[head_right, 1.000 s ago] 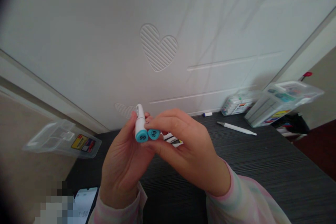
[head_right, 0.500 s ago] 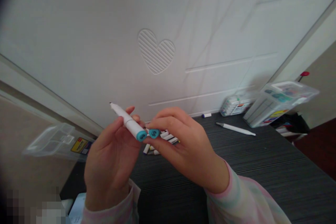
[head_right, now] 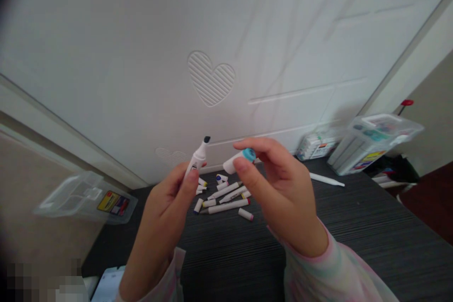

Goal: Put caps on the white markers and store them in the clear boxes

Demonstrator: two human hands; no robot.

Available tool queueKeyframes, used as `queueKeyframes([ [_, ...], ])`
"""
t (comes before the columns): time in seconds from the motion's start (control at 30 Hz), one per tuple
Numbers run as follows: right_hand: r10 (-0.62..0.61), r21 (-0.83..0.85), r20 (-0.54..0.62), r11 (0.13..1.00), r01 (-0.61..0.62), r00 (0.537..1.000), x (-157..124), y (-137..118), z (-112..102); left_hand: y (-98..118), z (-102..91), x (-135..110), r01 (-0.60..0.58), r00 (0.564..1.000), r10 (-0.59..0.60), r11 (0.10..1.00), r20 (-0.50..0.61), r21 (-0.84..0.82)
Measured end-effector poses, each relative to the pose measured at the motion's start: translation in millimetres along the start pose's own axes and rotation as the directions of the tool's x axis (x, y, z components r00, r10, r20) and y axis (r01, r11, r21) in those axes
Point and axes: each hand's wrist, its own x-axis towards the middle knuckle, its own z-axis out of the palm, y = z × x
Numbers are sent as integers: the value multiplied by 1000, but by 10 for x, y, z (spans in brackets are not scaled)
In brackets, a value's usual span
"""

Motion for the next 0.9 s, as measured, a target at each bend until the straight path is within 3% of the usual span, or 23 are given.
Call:
queueKeyframes([
  [0.13, 86, 203, -116, 977, -62, 990, 21, 28, 4, -7, -8, 10, -125, 991, 113, 975, 74, 185],
  [0.27, 101, 203, -178, 977, -64, 979, 55, 70, -14, -37, -56, 5, -198, 977, 172, 950, 126, 241],
  [0.47, 112, 148, -69, 984, -101, 991, 47, 51, -24, -29, -74, -10, -231, 962, 182, 941, 203, 248],
  [0.63, 50, -30, 31, 998, -49, 998, 21, 25, 4, -3, -82, -20, -239, 960, 177, 920, 215, 312],
  [0.9, 49, -121, 246, 992, -19, 968, 4, 53, 11, -22, -111, -1, -270, 963, 243, 853, 119, 446],
])
